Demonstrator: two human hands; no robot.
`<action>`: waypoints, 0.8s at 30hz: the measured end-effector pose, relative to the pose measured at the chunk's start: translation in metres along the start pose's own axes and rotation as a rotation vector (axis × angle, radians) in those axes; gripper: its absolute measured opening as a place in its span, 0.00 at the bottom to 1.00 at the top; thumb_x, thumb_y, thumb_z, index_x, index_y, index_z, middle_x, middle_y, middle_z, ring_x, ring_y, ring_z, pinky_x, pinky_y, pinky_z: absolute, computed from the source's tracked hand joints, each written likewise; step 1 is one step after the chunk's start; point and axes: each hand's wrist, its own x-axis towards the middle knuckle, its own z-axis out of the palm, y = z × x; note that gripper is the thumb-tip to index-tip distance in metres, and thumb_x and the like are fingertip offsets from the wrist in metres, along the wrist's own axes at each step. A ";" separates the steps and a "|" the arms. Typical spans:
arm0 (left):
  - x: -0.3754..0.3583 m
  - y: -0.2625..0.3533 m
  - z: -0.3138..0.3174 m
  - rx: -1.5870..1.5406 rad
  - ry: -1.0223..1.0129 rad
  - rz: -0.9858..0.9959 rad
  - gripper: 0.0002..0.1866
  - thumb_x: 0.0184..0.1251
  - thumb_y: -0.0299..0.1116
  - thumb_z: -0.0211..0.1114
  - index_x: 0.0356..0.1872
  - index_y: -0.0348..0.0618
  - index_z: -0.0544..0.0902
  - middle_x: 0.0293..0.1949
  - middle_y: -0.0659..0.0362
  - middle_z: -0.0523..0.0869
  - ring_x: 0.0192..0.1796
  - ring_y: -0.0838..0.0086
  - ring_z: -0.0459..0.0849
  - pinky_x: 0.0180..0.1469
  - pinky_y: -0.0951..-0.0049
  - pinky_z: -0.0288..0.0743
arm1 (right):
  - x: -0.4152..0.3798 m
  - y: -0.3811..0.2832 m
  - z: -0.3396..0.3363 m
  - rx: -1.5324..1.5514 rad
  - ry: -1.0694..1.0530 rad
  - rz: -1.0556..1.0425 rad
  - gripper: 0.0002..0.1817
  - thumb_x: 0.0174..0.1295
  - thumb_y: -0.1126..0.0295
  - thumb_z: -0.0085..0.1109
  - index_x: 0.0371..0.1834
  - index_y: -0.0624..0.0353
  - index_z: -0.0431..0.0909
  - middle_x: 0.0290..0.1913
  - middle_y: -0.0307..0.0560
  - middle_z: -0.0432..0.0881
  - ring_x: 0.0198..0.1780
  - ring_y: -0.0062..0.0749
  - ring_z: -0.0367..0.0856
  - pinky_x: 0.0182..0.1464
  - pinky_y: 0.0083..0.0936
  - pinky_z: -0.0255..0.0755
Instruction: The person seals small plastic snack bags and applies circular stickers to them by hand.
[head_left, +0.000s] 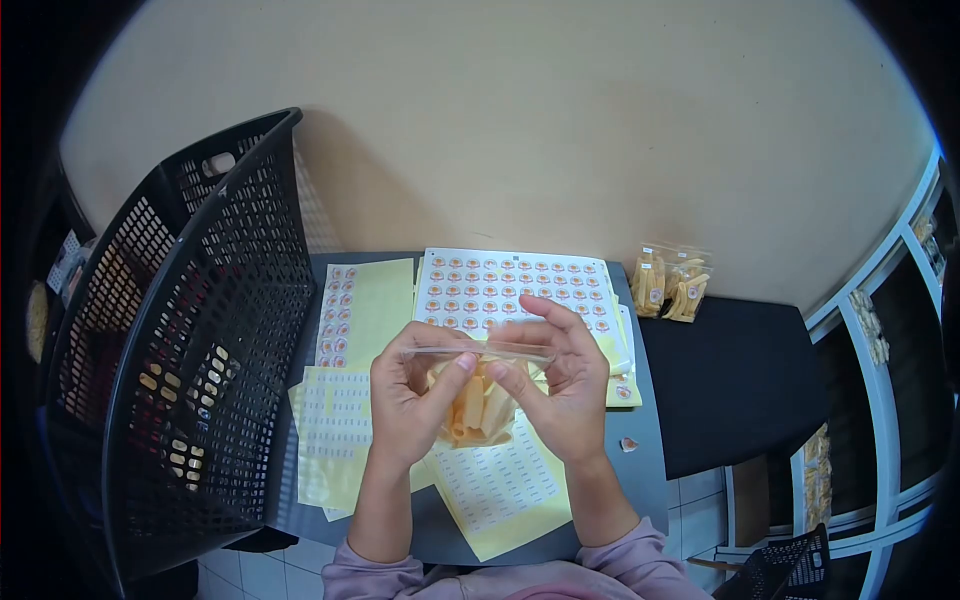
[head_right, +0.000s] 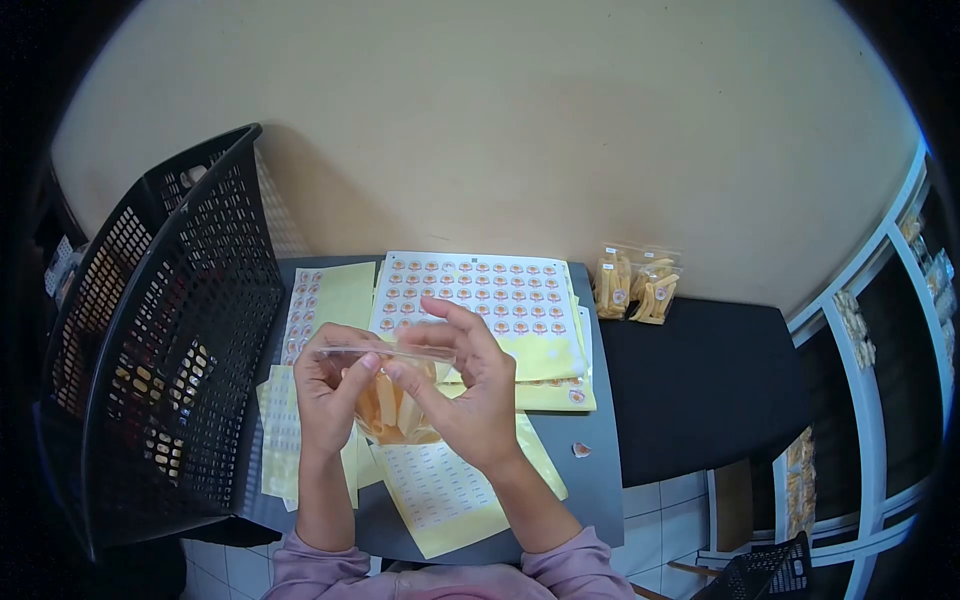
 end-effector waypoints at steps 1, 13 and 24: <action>-0.001 -0.001 0.000 -0.010 0.038 0.033 0.07 0.52 0.21 0.60 0.33 0.36 0.73 0.31 0.57 0.79 0.37 0.77 0.78 0.43 0.77 0.71 | 0.000 0.001 -0.001 0.000 -0.003 0.000 0.23 0.47 0.77 0.63 0.48 0.67 0.68 0.26 0.44 0.81 0.36 0.22 0.79 0.46 0.20 0.68; -0.002 0.004 0.015 0.045 0.078 0.081 0.25 0.50 0.17 0.60 0.49 0.38 0.61 0.27 0.54 0.81 0.33 0.77 0.80 0.37 0.80 0.72 | -0.001 -0.009 -0.020 -0.199 -0.050 -0.001 0.17 0.49 0.79 0.60 0.44 0.67 0.72 0.28 0.46 0.81 0.35 0.22 0.79 0.38 0.16 0.70; -0.006 0.002 0.016 0.051 0.054 0.235 0.25 0.47 0.17 0.61 0.48 0.38 0.63 0.30 0.56 0.79 0.36 0.78 0.78 0.40 0.81 0.71 | -0.005 -0.010 -0.017 -0.109 -0.200 -0.057 0.05 0.51 0.78 0.57 0.30 0.66 0.74 0.31 0.44 0.77 0.35 0.22 0.75 0.38 0.18 0.69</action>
